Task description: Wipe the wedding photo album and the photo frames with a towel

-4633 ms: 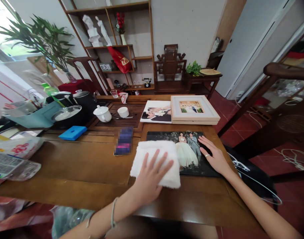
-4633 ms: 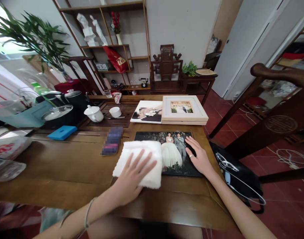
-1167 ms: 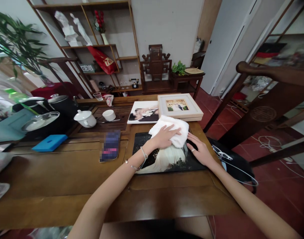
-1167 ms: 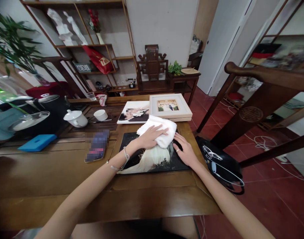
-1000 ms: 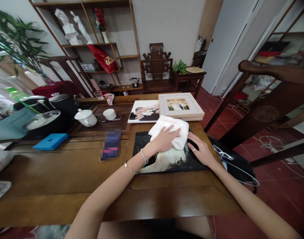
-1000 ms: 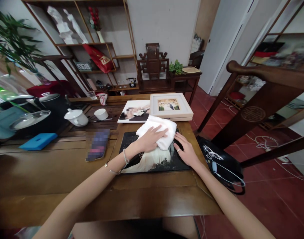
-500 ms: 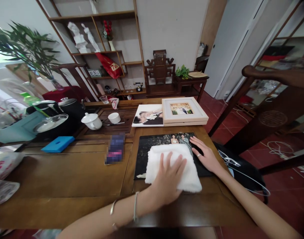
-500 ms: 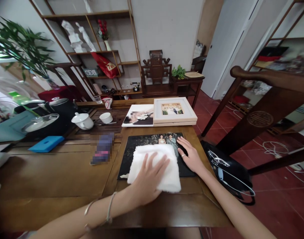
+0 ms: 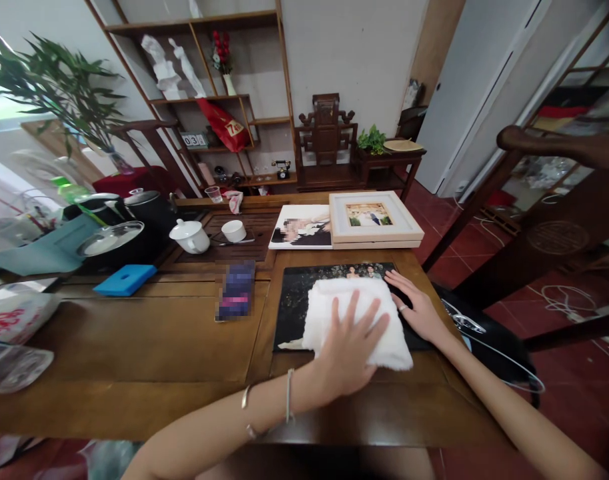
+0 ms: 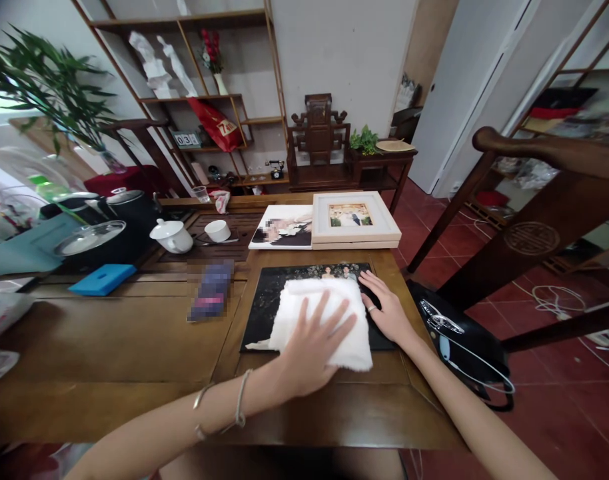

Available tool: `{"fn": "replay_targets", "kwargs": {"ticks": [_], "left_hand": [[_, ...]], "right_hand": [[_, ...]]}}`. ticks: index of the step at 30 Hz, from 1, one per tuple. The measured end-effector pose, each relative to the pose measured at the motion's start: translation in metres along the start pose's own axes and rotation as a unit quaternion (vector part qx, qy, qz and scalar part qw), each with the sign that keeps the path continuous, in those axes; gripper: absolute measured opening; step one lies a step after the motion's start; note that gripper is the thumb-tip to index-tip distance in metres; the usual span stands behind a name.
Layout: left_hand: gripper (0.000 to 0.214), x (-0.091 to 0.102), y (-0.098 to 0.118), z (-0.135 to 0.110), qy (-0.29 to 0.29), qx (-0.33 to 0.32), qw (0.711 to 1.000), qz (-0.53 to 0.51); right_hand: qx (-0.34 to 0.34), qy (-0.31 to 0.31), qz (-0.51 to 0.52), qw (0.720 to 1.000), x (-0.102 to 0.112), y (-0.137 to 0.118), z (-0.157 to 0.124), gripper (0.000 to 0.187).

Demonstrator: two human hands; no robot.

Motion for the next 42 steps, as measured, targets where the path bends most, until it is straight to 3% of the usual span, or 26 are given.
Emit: {"fn": "replay_targets", "kwargs": {"ticks": [3,5,7,12,15,17,22,25,27,33,35,38,42], "left_hand": [[0.086,0.004,0.022,-0.02,-0.012,-0.024,1.0,-0.002],[0.086,0.002,0.019,-0.021,-0.013,-0.024,1.0,-0.001],[0.086,-0.003,0.002,-0.011,-0.009,-0.007,1.0,0.002],[0.077,-0.015,-0.064,0.033,-0.005,0.045,0.999,-0.002],[0.072,-0.016,-0.079,0.041,-0.001,0.058,0.998,-0.005],[0.071,-0.014,-0.069,0.032,0.004,0.054,0.998,-0.012],[0.082,-0.008,-0.005,-0.014,0.025,-0.014,0.999,-0.024],[0.084,-0.009,0.005,-0.028,0.018,-0.026,0.999,-0.03],[0.082,-0.01,-0.013,-0.026,0.008,-0.005,0.999,-0.038],[0.07,-0.011,-0.114,-0.008,-0.023,0.101,0.993,-0.049],[0.069,-0.01,-0.13,-0.011,-0.018,0.113,0.993,-0.041],[0.073,-0.012,-0.122,-0.023,-0.017,0.107,0.994,-0.033],[0.082,-0.011,-0.068,-0.053,-0.022,0.083,0.995,-0.046]], "right_hand": [[-0.002,-0.003,-0.004,1.0,0.0,-0.001,0.0,0.041],[-0.004,-0.003,-0.008,1.0,0.0,-0.001,0.0,0.041],[-0.005,0.0,-0.01,1.0,0.0,0.0,0.001,0.041],[0.0,0.003,-0.016,1.0,0.0,0.0,0.001,0.039],[-0.001,0.001,-0.022,1.0,0.0,0.001,0.001,0.04],[-0.001,0.0,-0.023,1.0,0.0,0.001,0.001,0.04],[0.001,0.001,-0.025,1.0,0.0,0.003,0.001,0.041],[0.005,-0.003,-0.027,1.0,-0.001,0.004,0.001,0.041],[0.006,-0.001,-0.028,1.0,0.0,0.004,0.001,0.04],[0.001,0.002,-0.028,1.0,-0.001,0.002,0.001,0.039],[0.0,0.001,-0.024,1.0,-0.001,0.002,0.001,0.039],[-0.004,0.001,-0.022,1.0,-0.001,0.001,0.001,0.039],[-0.006,-0.002,-0.025,1.0,-0.001,0.0,0.0,0.039]]}}
Point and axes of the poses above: each hand's wrist, its own z-axis towards the middle knuckle, its own x-axis out of the back of the hand, y = z × x, the point moved 4 cm from there along z, towards the middle knuckle, and after that the axes turned 12 degrees about -x, right-handed, at the moved point
